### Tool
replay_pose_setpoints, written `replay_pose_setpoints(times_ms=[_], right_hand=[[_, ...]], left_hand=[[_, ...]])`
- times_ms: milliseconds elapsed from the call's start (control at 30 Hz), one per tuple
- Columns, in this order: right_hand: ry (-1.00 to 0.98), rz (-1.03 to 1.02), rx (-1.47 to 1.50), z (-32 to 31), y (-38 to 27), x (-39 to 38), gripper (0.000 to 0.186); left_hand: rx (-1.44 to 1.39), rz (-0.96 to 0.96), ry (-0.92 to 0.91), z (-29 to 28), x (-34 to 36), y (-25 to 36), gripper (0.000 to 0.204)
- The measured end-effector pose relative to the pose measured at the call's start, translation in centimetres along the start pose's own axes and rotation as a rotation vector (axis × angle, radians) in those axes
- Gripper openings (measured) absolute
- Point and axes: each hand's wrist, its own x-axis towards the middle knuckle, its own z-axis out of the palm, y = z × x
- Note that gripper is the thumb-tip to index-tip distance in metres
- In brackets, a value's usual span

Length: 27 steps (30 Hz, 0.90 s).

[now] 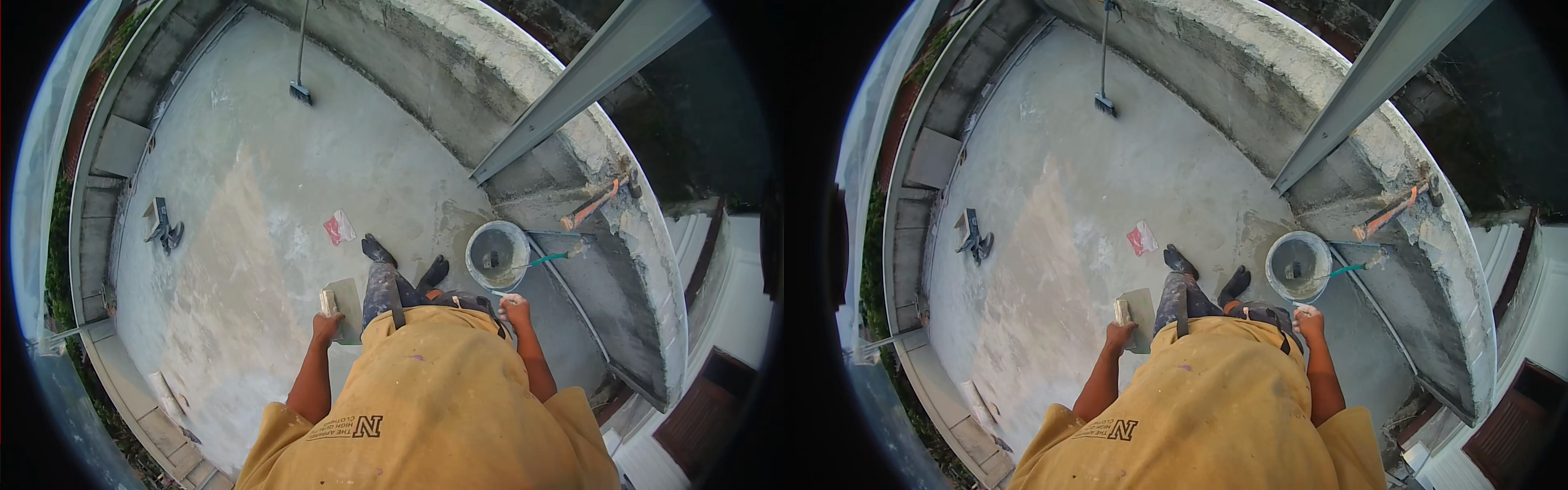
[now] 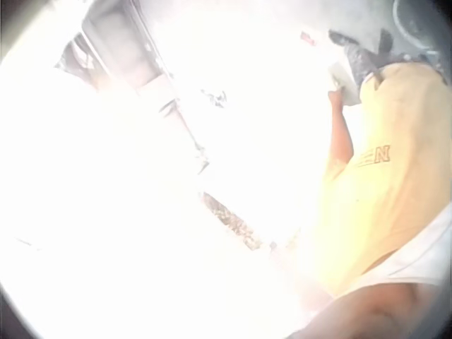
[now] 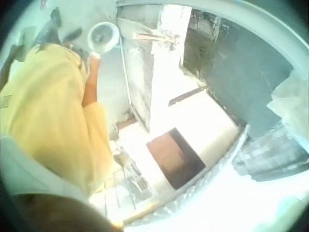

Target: The person applies mortar to the corner of a concrete wall using a trowel to scoop mortar from a hawk tool and spread it onto the wall, smoothing it as they go.

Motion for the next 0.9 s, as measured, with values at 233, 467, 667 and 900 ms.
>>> replay_pose_setpoints(times_ms=[233,467,667,900], right_hand=[[0.018,-0.01,-0.016,0.3,-0.7,0.1,0.013],[0.004,0.023,0.016,0.6,-0.5,0.0,0.012],[-0.01,0.009,-0.004,0.7,0.2,0.1,0.009],[-0.002,0.011,-0.006,0.5,0.3,-0.3,0.011]], left_hand=[[-0.038,0.001,-0.002,-0.3,0.1,-0.2,0.035],[-0.098,-0.038,-0.043,-0.6,0.3,0.2,0.032],[-0.082,-0.031,-0.046,-1.0,0.4,0.5,0.033],[-0.093,0.028,-0.055,-1.4,0.7,0.1,0.035]])
